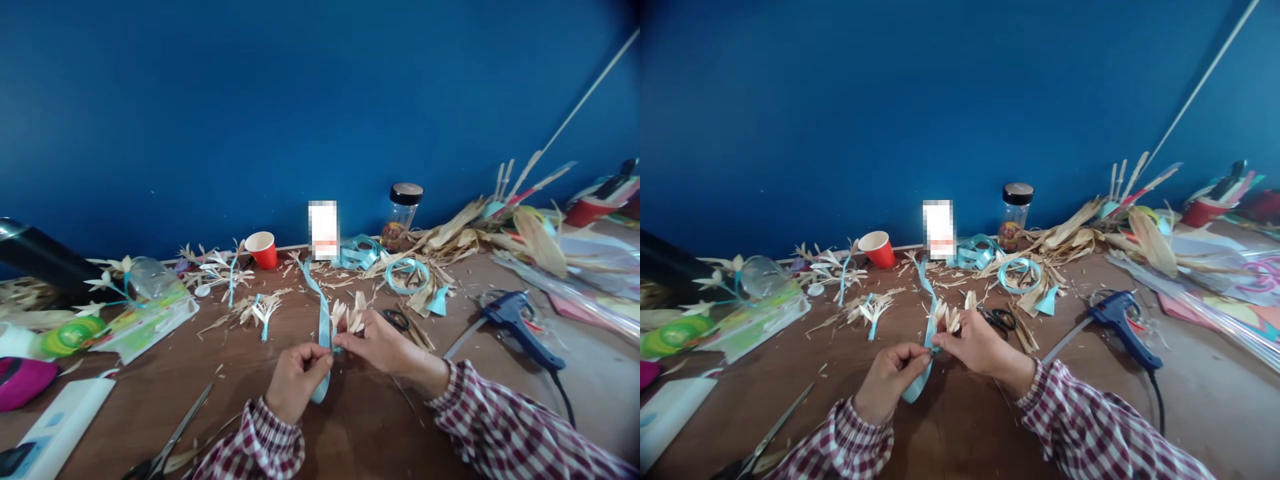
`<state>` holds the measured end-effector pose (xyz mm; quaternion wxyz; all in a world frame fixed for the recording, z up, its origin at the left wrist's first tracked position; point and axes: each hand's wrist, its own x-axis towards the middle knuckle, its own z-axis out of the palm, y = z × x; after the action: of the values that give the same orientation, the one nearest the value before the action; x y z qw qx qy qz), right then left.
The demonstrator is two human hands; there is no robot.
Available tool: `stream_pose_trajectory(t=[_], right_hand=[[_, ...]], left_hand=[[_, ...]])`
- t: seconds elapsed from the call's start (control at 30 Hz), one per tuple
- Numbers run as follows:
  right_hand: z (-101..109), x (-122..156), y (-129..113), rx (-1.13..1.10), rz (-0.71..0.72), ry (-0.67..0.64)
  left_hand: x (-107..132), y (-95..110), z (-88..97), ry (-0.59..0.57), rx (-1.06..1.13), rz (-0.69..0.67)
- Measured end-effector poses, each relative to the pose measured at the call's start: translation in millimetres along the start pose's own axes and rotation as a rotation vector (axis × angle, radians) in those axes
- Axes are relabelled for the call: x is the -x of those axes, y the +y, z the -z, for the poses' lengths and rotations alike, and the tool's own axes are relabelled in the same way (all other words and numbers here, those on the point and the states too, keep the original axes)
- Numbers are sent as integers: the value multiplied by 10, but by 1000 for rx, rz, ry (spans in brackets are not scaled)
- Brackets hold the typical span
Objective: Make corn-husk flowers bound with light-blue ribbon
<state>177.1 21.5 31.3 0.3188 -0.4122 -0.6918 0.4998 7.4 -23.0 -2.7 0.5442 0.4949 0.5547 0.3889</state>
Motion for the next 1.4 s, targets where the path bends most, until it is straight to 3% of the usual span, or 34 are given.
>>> stream_pose_trajectory(t=[0.33, 0.57, 0.67, 0.77, 0.87, 0.97, 1.03, 1.13, 1.23, 1.27, 1.3, 1.4], right_hand=[[-26, -19, 60, 16, 10, -41], [-111, -22, 209, 89, 5, -84], [-150, -11, 251, 146, -7, -49], [-152, -5, 262, 185, 22, -5], [-137, -4, 244, 178, 89, -7], [-146, 0, 217, 107, 121, -6], [-176, 11, 206, -8, 105, -27], [-240, 37, 208, -244, 37, -105], [-276, 53, 232, -434, -78, -97], [-274, 51, 243, -467, -103, -96], [-265, 44, 253, -484, -116, -102], [-216, 3, 281, -523, -115, -120]], left_hand=[[78, 233, 63, -27, -320, -7], [234, 528, 328, -260, -674, 66], [277, 873, 451, -350, -876, 112], [240, 1419, 492, -407, -1109, 143], [64, 1967, 406, -412, -1297, -65], [-265, 2237, 154, -326, -1399, -271], [-540, 2194, -98, -392, -1366, -382], [-945, 1878, -487, -483, -1370, -545], [-1179, 1515, -656, -530, -1329, -729], [-1190, 1427, -632, -480, -1270, -843], [-1162, 1360, -569, -354, -1193, -919], [-876, 1229, -235, 66, -844, -949]])
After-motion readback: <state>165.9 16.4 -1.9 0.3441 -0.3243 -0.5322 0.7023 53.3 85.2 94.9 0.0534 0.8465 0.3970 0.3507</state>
